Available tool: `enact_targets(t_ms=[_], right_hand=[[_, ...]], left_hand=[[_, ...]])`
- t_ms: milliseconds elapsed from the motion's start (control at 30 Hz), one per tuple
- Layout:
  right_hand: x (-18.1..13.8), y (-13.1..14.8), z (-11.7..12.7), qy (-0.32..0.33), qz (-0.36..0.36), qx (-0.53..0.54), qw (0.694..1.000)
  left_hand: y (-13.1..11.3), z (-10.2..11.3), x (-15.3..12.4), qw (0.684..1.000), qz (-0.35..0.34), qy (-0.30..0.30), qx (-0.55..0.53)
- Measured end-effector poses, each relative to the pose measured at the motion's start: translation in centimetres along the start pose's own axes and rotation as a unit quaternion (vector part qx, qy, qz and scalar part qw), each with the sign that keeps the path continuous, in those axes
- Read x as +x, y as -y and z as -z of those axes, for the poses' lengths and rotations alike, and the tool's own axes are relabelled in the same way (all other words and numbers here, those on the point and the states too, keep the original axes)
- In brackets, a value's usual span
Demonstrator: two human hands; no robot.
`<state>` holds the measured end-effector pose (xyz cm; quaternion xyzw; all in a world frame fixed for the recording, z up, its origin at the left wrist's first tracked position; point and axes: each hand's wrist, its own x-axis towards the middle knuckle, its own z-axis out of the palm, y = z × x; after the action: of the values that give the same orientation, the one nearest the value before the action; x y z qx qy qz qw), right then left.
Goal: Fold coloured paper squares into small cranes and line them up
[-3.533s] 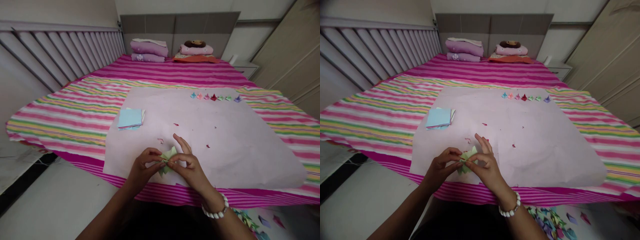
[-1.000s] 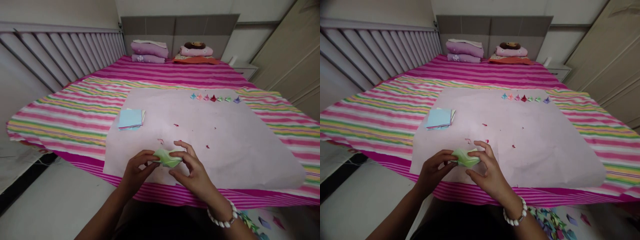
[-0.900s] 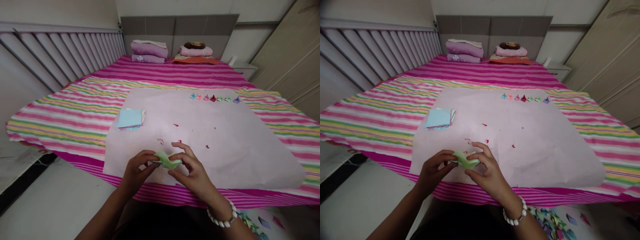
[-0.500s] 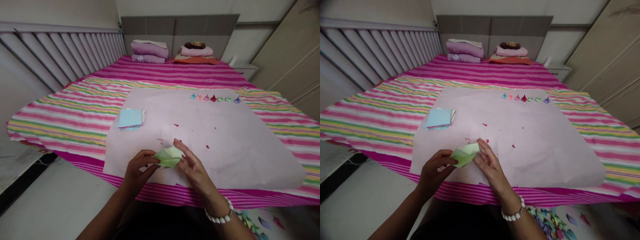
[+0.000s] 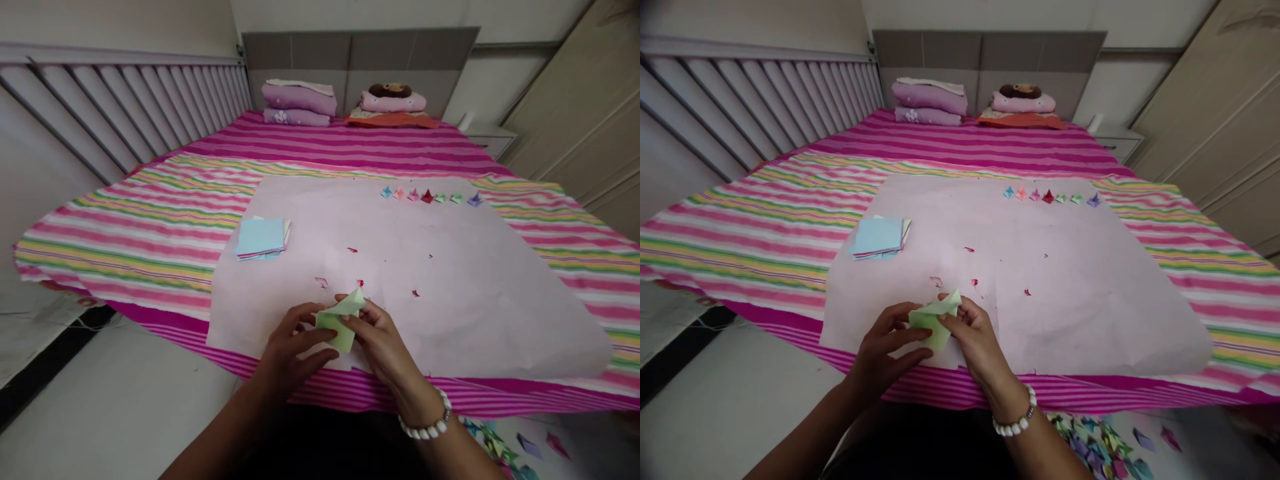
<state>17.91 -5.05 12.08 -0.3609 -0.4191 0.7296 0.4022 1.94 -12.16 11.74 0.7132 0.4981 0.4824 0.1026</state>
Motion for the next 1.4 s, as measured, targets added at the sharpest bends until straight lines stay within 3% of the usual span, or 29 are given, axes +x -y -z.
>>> enact_targets(t_ms=[300, 433, 500, 633, 833, 933, 1033, 1233, 1400], right_hand=[[0.3, 0.1, -0.1, 0.01, 0.042, -0.117, 0.992], [0.4, -0.2, -0.3, 0.048, 0.033, -0.119, 0.991], [0.5, -0.5, -0.4, 0.021, 0.035, -0.109, 0.993], [0.1, -0.8, -0.5, -0.038, 0.057, -0.121, 0.99], [-0.6, -0.4, -1.0, 0.015, 0.116, -0.191, 0.974], [-0.7, -0.3, -1.3, 0.034, 0.145, -0.224, 0.963], [-0.7, -0.2, -1.5, 0.054, 0.176, -0.262, 0.947], [-0.8, -0.1, -1.5, 0.079, 0.185, -0.276, 0.94], [-1.0, 0.1, -1.4, 0.099, 0.179, -0.279, 0.938]], left_hand=[[-0.4, 0.0, 0.5, 0.979, 0.171, -0.106, -0.045], [-0.4, 0.0, 0.6, 0.97, 0.228, -0.055, -0.063], [-0.5, 0.0, 0.6, 0.966, 0.25, -0.027, -0.064], [-0.5, 0.0, 0.6, 0.941, 0.32, -0.048, -0.102], [-0.3, -0.6, 0.3, 0.935, 0.333, -0.059, -0.111], [-0.2, -1.1, 0.0, 0.938, 0.31, -0.12, -0.097], [-0.2, -1.3, -0.2, 0.957, 0.238, -0.153, -0.067], [-0.4, -0.8, 0.4, 0.989, 0.061, -0.133, 0.035], [-0.5, -0.4, 0.6, 0.994, 0.011, -0.109, 0.013]])
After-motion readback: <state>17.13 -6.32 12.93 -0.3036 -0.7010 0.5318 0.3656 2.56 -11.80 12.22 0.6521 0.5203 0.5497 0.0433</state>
